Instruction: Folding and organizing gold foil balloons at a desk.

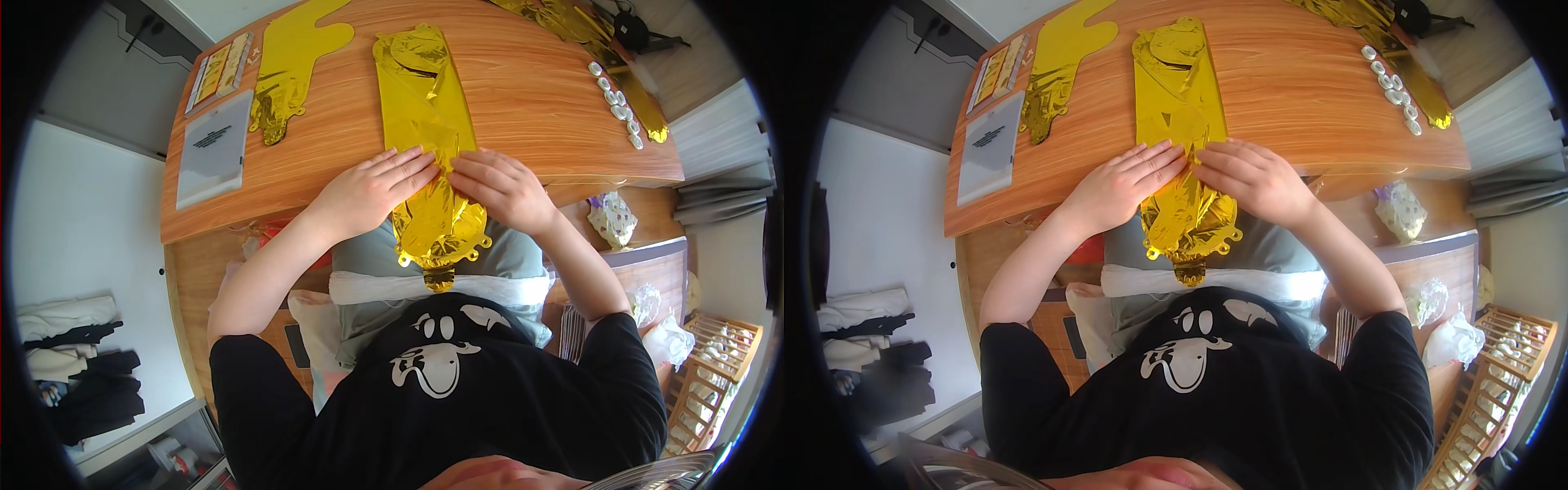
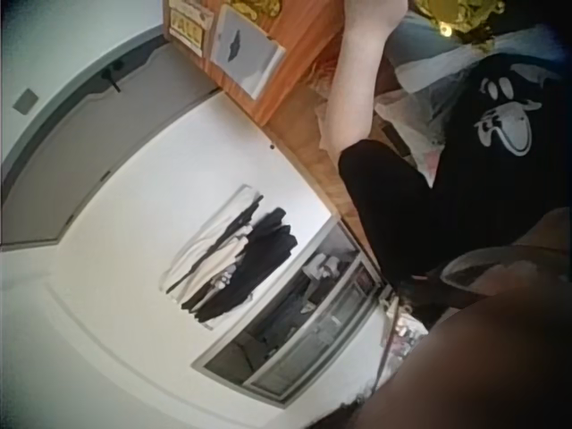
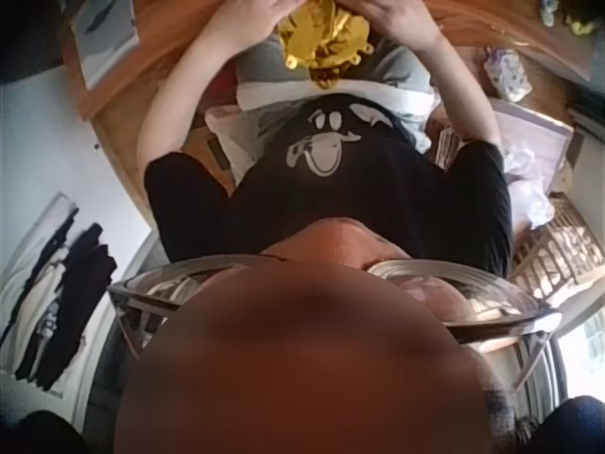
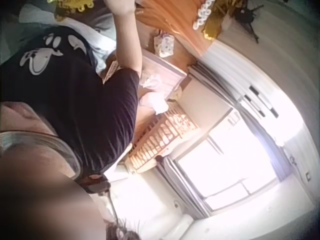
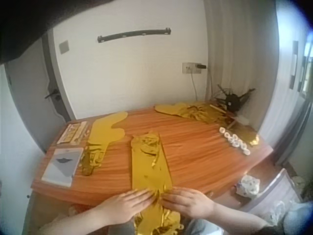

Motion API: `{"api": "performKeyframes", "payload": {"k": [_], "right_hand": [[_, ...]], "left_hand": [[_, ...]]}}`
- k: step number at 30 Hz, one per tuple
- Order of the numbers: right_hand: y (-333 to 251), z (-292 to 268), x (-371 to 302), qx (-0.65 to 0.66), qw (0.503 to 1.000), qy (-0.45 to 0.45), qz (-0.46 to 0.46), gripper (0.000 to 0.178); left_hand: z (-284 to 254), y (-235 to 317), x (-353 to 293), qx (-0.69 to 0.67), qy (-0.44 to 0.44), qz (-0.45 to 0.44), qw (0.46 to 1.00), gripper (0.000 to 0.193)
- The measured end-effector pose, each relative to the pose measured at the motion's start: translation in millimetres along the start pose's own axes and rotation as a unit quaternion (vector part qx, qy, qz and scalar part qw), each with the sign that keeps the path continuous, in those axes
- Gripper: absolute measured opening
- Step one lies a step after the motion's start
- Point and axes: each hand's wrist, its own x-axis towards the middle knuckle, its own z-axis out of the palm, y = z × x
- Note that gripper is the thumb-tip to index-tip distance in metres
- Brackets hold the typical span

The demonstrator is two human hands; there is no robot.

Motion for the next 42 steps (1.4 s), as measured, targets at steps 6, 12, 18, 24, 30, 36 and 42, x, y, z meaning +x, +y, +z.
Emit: {"api": "performKeyframes", "payload": {"k": [6, 12, 18, 24, 30, 36, 42], "right_hand": [[-1, 0, 3, 0.043, 0.998, -0.04, -0.022, 0.034], [2, 4, 3, 0.081, 0.996, -0.038, 0.003, 0.033], [4, 0, 8, 0.182, 0.977, -0.044, 0.101, 0.037], [9, -16, 24, 0.256, 0.939, -0.115, 0.2, 0.047], [23, -7, 46, 0.34, 0.866, -0.12, 0.347, 0.036], [59, 18, 59, 0.453, 0.812, -0.094, 0.357, 0.032], [52, 2, 76, 0.421, 0.763, -0.166, 0.462, 0.03]], "left_hand": [[1, 1, -1, -0.016, 0.009, -0.006, 1.0, 0.05], [0, 0, 0, -0.073, -0.002, -0.02, 0.997, 0.053], [-6, -13, 4, -0.202, -0.035, -0.032, 0.978, 0.06], [-7, -21, 8, -0.377, -0.011, -0.052, 0.925, 0.055], [-25, -17, 18, -0.606, 0.058, -0.308, 0.731, 0.031], [-20, -30, 30, -0.627, 0.098, -0.334, 0.696, 0.038], [-7, -34, 23, -0.606, 0.144, -0.299, 0.724, 0.053]]}}
